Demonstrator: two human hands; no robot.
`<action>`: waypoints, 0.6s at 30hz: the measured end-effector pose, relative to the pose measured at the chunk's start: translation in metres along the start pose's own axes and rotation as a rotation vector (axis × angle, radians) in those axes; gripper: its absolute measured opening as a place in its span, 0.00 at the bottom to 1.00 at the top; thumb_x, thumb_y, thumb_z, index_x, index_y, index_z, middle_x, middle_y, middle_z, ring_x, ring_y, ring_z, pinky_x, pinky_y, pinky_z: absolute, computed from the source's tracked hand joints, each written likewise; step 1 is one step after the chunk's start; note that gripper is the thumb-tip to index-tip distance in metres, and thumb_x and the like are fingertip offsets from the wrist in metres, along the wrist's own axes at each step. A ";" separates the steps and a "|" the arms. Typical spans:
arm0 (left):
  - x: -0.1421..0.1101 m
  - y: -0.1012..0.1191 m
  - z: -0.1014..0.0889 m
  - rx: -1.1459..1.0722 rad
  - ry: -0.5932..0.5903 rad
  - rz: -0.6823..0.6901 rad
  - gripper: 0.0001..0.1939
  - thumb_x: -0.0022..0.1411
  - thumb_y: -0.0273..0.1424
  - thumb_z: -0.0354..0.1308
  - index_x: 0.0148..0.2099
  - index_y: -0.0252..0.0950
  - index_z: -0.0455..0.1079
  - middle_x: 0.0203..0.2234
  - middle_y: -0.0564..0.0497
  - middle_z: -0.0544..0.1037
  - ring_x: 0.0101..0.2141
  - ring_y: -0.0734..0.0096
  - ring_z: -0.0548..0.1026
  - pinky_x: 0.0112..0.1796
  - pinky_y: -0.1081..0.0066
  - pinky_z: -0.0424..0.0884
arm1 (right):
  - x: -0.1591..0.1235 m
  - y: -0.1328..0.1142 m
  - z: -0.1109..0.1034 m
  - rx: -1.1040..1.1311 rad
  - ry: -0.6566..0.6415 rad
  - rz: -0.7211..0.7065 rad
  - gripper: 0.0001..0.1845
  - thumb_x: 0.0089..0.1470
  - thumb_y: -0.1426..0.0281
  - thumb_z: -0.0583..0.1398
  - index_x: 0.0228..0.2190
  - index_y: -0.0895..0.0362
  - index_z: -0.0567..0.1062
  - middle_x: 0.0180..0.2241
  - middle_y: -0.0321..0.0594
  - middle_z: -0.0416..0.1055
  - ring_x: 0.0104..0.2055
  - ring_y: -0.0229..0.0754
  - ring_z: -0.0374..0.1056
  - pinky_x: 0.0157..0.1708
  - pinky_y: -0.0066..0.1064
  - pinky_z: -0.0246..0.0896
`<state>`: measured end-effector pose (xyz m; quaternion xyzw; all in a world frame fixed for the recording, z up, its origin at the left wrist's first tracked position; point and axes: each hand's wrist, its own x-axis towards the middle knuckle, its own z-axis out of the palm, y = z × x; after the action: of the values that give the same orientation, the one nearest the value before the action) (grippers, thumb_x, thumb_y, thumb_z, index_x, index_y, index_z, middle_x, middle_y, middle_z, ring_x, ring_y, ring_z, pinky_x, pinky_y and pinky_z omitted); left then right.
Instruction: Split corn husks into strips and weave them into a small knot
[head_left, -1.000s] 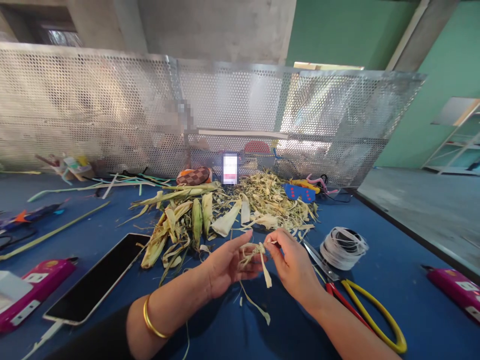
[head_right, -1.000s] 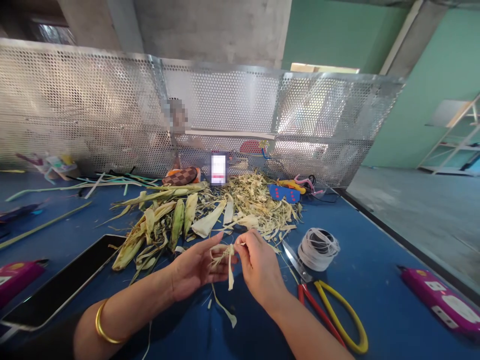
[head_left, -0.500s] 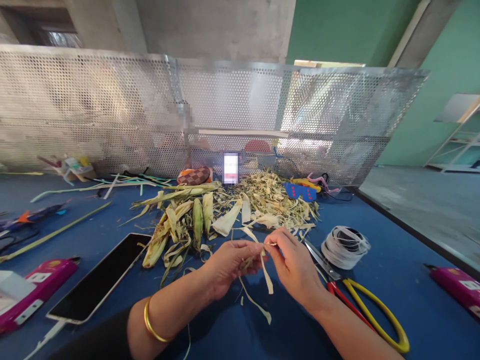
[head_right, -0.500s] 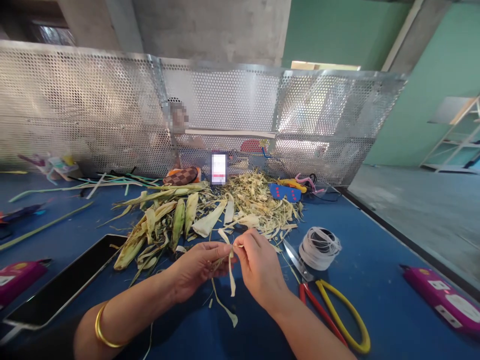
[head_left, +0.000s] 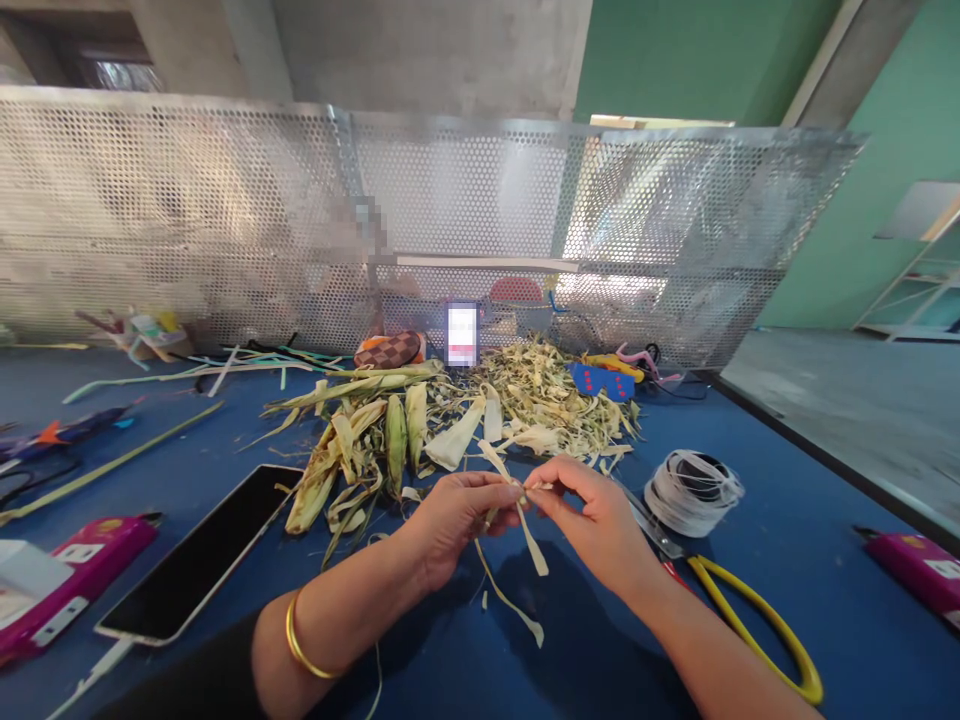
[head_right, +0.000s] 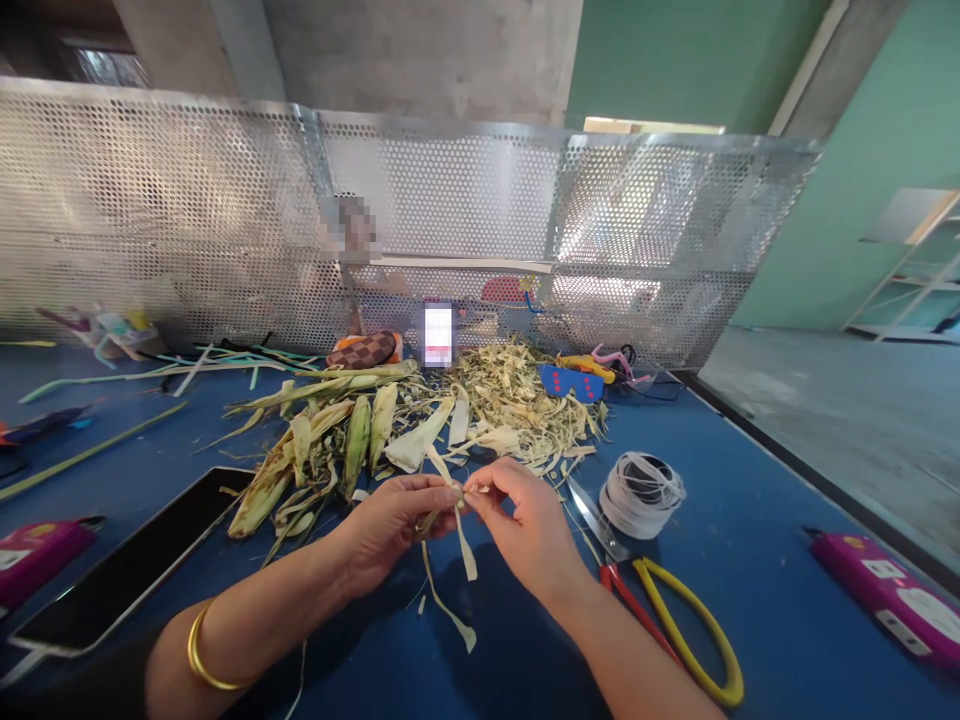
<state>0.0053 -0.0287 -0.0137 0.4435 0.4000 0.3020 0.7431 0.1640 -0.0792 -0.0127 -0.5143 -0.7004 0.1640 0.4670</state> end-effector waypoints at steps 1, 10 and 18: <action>0.000 0.000 0.000 0.001 -0.010 -0.002 0.12 0.41 0.34 0.68 0.28 0.33 0.74 0.20 0.51 0.75 0.23 0.76 0.70 0.30 0.75 0.64 | 0.000 0.000 -0.002 -0.018 -0.012 -0.024 0.05 0.54 0.71 0.57 0.28 0.55 0.73 0.27 0.36 0.70 0.29 0.38 0.66 0.29 0.27 0.62; 0.000 0.002 -0.002 -0.010 -0.030 -0.086 0.11 0.43 0.33 0.68 0.28 0.32 0.74 0.22 0.51 0.76 0.23 0.77 0.71 0.28 0.77 0.64 | 0.000 0.001 -0.004 -0.150 -0.022 -0.097 0.05 0.54 0.72 0.58 0.27 0.54 0.72 0.26 0.35 0.71 0.29 0.38 0.68 0.29 0.27 0.62; -0.001 0.002 -0.001 0.021 -0.046 -0.075 0.12 0.42 0.34 0.68 0.29 0.33 0.74 0.21 0.51 0.76 0.22 0.78 0.70 0.28 0.76 0.63 | 0.001 0.001 -0.003 -0.097 -0.025 -0.038 0.05 0.53 0.70 0.59 0.26 0.54 0.73 0.25 0.34 0.72 0.28 0.38 0.68 0.29 0.27 0.63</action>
<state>0.0038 -0.0279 -0.0119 0.4428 0.4021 0.2595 0.7582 0.1677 -0.0789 -0.0116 -0.5207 -0.7229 0.1273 0.4360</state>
